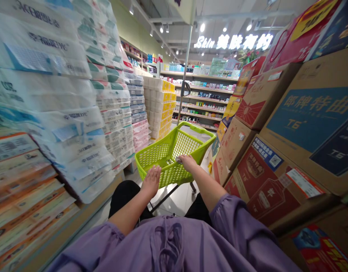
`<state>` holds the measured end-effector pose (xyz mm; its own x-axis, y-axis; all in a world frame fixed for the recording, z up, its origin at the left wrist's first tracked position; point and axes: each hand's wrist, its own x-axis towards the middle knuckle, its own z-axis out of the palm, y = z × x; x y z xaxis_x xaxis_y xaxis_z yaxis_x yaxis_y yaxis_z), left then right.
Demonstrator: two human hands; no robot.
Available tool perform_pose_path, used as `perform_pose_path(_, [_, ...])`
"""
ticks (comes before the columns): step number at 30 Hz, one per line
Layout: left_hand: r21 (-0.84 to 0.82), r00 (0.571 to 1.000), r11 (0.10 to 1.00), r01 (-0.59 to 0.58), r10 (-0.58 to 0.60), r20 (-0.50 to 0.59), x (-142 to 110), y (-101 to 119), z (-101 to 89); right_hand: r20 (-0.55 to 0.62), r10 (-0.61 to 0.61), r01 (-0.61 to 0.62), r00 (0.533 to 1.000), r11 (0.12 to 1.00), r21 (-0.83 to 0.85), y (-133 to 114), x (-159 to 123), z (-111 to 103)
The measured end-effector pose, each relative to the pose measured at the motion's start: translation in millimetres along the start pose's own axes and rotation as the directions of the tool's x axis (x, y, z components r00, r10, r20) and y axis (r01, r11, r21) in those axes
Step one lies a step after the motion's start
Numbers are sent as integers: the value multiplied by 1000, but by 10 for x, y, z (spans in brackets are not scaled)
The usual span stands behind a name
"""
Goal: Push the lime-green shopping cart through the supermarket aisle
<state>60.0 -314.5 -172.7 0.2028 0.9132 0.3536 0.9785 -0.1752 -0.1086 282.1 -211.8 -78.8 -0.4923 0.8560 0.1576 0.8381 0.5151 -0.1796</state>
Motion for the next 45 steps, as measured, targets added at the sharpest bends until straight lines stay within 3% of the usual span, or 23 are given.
perform_pose_path(6, [34,999,999,43,-43,5,-5,-134,-23,-57,45,-45,997,999,8,-199,-76,94])
perform_pose_path(12, [104,971,969,222,-230,65,5,-391,-129,-106,-70,74,992,997,28,-398,-195,234])
perform_pose_path(17, [94,926,932,350,-360,115,154,-394,-265,-134,-20,16,991,999,-30,-328,-356,78])
perform_pose_path(20, [3,952,957,290,-289,104,241,-226,-331,-231,110,-125,967,991,-51,-154,-555,-131])
perform_pose_path(24, [-83,988,988,133,-126,84,307,46,-355,-390,233,-258,891,966,-12,107,-851,-352])
perform_pose_path(29, [-101,988,989,109,-97,121,356,135,-364,-461,302,-325,834,945,32,218,-974,-386])
perform_pose_path(32, [-72,981,990,117,-104,164,403,129,-391,-415,278,-292,867,956,31,105,-898,-306])
perform_pose_path(35, [-53,973,988,145,-132,192,453,141,-405,-332,172,-190,927,982,-21,-97,-768,-177])
perform_pose_path(39, [-54,970,987,151,-137,198,485,138,-412,-241,79,-101,967,992,-79,-326,-607,-44])
perform_pose_path(42, [-53,970,990,134,-120,210,478,114,-428,-197,46,-64,979,994,-90,-328,-587,-86])
perform_pose_path(45, [-52,971,992,119,-105,215,457,95,-432,-224,79,-103,971,990,-96,-162,-690,-225])
